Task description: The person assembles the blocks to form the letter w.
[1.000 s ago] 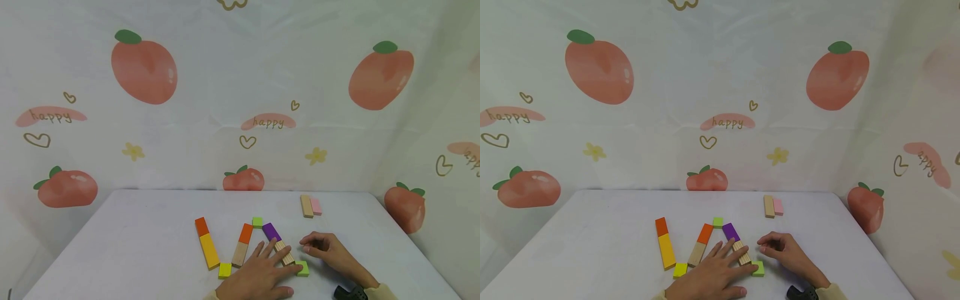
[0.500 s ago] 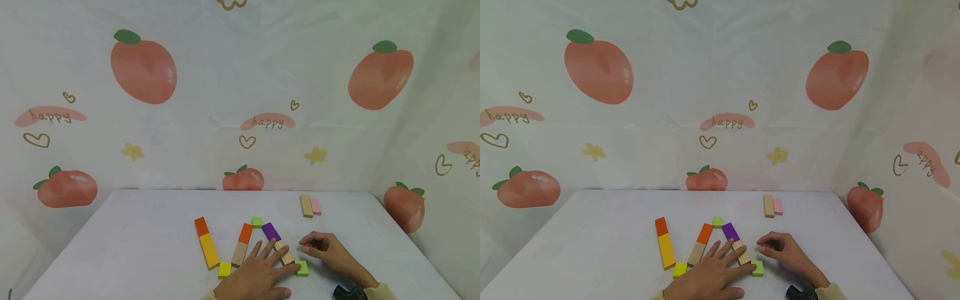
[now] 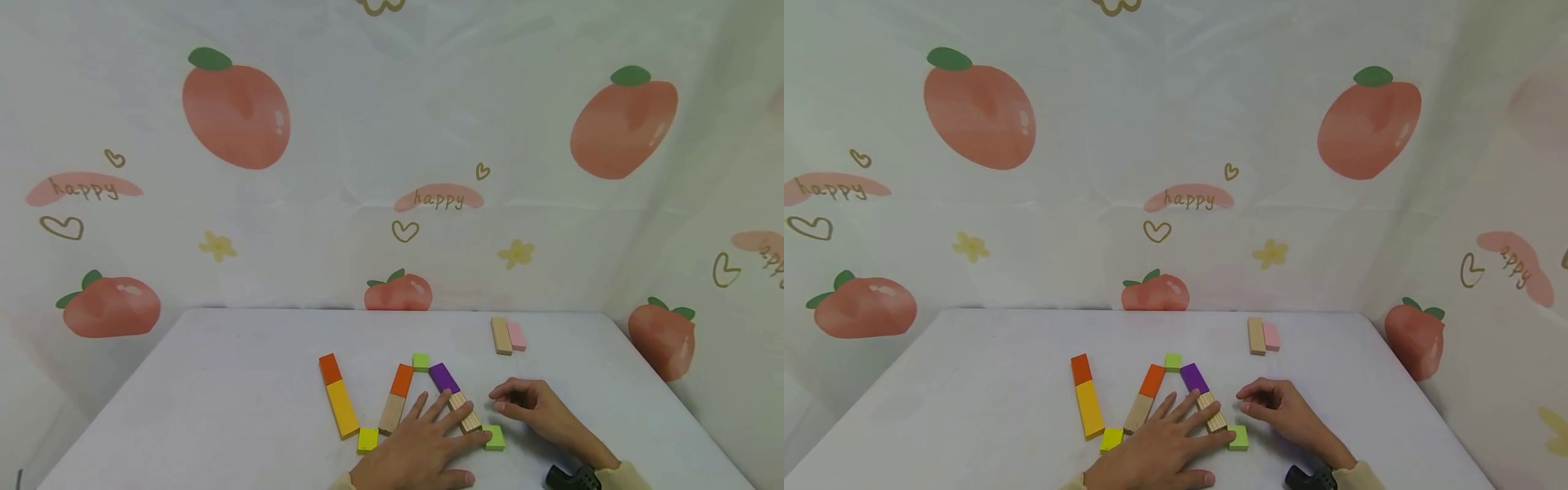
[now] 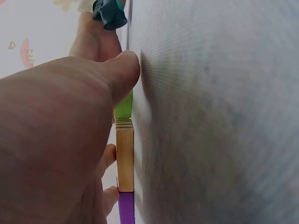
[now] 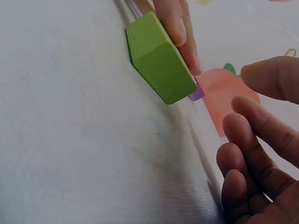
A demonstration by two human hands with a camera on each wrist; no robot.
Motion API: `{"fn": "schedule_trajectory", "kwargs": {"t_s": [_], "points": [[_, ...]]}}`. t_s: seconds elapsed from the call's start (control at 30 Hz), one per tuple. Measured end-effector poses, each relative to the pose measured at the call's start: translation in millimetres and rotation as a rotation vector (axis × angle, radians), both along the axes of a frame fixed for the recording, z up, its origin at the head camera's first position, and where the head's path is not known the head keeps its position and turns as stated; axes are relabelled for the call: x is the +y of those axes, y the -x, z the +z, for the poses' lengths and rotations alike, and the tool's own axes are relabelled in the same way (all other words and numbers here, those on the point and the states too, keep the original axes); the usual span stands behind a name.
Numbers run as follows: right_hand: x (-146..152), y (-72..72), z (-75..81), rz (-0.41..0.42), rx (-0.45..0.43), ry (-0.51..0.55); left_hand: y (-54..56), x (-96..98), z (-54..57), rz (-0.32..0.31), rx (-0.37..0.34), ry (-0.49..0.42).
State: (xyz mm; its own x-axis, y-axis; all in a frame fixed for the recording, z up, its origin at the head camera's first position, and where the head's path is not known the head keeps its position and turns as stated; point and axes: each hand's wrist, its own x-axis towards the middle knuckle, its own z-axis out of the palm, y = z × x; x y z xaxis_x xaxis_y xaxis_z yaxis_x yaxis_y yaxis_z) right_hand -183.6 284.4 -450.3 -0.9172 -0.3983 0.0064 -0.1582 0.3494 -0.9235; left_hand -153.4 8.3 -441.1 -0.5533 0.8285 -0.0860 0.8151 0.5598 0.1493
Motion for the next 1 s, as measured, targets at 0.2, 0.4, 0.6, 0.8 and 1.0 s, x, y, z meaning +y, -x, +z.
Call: {"fn": "schedule_trajectory", "kwargs": {"t_s": [0.2,0.4,0.6,0.8,1.0], "points": [[2.9,2.7,3.0,-0.030,0.024,-0.038,-0.1,-0.4,-0.5,-0.002,-0.004,0.011],[9.5,15.6,9.4,-0.183,0.135,-0.138,-1.6,-1.6,-0.1,-0.008,0.022,-0.013],[13.7,38.8,13.6,-0.363,0.344,-0.263,-1.2,-1.4,0.2,0.000,-0.003,-0.008],[10.8,58.1,13.8,-0.470,0.308,-0.366,0.0,-1.2,-2.0,-0.007,0.003,-0.006],[1.4,70.0,11.9,-0.516,0.257,-0.437,0.1,-0.7,-1.4,-0.010,0.011,-0.006]]}}
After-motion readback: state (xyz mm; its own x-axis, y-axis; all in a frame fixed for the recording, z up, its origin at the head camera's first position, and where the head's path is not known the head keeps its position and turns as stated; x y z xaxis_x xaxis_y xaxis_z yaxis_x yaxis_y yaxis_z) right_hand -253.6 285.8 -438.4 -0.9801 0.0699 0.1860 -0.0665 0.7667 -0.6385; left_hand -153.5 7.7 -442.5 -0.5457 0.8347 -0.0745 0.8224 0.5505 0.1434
